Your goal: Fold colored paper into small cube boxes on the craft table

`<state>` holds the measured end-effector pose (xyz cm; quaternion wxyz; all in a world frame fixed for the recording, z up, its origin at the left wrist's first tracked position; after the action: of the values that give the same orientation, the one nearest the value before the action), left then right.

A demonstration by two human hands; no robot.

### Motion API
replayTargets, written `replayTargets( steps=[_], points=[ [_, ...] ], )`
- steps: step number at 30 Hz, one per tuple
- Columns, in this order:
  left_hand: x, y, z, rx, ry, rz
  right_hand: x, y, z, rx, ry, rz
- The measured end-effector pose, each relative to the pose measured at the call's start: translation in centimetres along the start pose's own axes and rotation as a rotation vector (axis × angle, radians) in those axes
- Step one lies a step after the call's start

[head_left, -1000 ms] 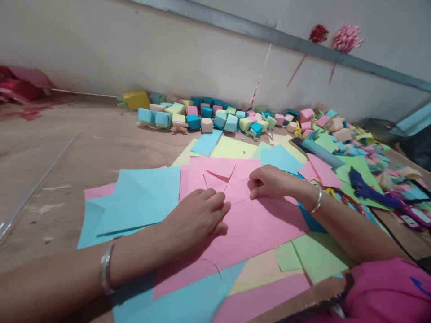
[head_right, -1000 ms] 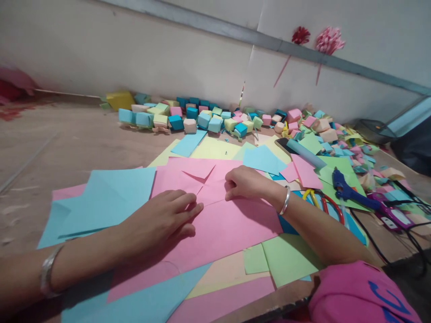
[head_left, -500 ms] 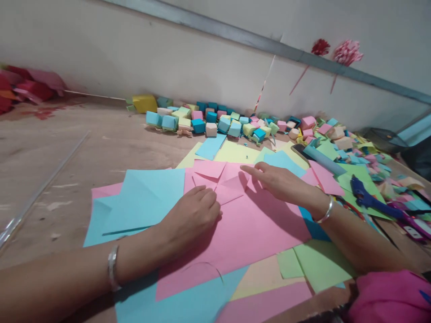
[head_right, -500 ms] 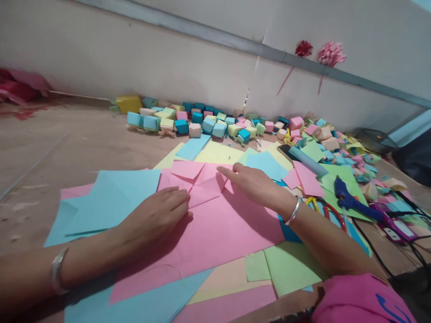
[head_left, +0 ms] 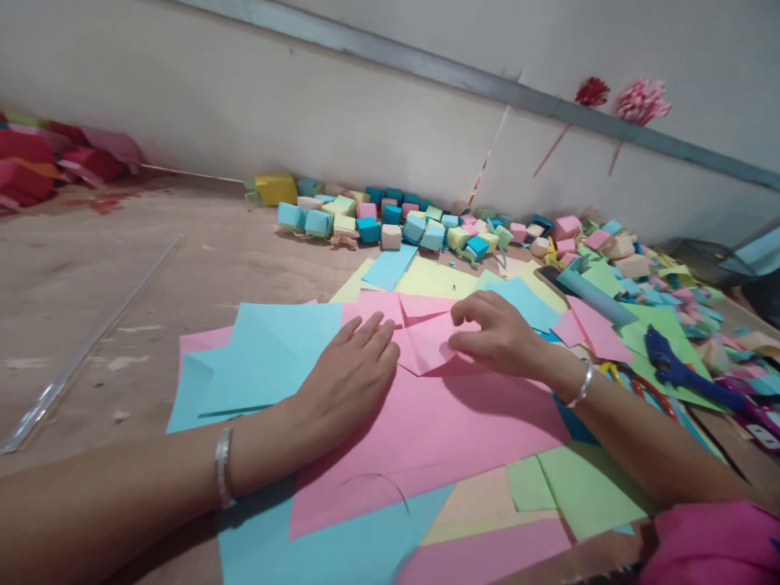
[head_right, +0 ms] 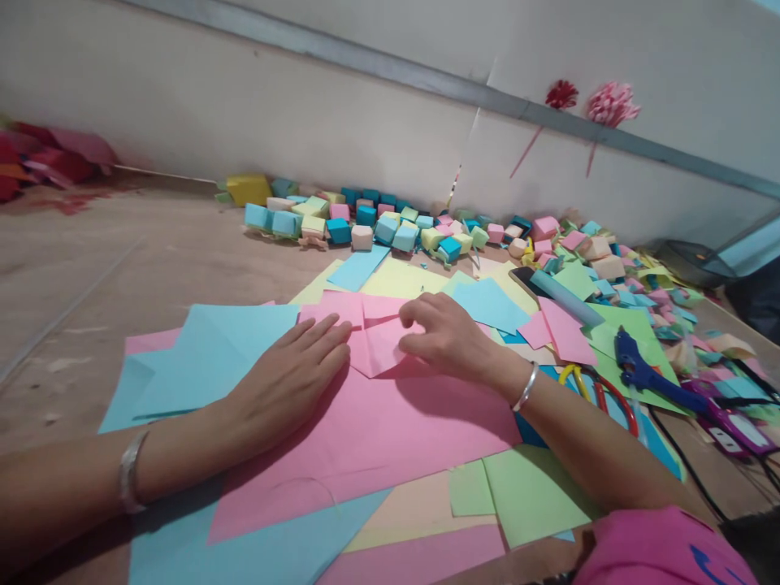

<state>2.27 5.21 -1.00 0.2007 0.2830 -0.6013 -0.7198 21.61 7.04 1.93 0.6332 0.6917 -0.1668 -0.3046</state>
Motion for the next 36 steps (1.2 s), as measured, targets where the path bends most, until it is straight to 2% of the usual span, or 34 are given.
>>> replayTargets(
  steps=[3, 5, 7, 10, 14, 16, 20, 26, 36],
  points=[
    [0.6, 0.1, -0.7, 0.029, -0.005, -0.027, 0.2, 0.4, 2.5, -0.033, 0.216, 0.116],
    [1.1, 0.1, -1.6, 0.095, -0.031, 0.009, 0.1, 0.0, 3.3, -0.086, 0.232, 0.189],
    [1.6, 0.0, -2.5, 0.165, -0.047, 0.05, 0.0, -0.7, 3.1, -0.14, 0.169, 0.205],
    [2.0, 0.0, -3.1, 0.23, -0.049, 0.039, -0.1, -1.4, 1.7, -0.262, 0.061, 0.163],
    [2.0, -0.1, -3.3, 0.216, -0.065, 0.054, 0.0, -1.3, 0.2, -0.494, -0.015, 0.152],
    [2.0, -0.2, -3.3, 0.209, -0.066, 0.053, 0.0, -1.2, -0.1, -0.535, -0.055, 0.129],
    [2.3, -0.7, -3.3, 0.229, -0.069, 0.031, -0.1, -1.9, -0.1, -0.461, -0.178, 0.074],
    [2.6, -1.3, -3.4, 0.201, -0.103, 0.032, -0.1, -3.8, -0.4, -0.356, -0.377, 0.089],
    [3.1, -1.8, -3.4, 0.219, -0.092, 0.026, -0.2, -4.5, -0.2, -0.218, -0.417, 0.102]
  ],
)
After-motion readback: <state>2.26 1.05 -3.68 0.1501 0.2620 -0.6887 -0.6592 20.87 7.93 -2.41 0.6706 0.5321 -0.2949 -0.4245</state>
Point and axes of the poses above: each hand's wrist, its own x-axis away from the middle knuckle, its own y-axis out of the back of the hand, z = x × y, the point moved 4 cm from there along -x, towards the middle knuckle, and after that the axes turned 4 degrees about z, right-handed, at the moved point
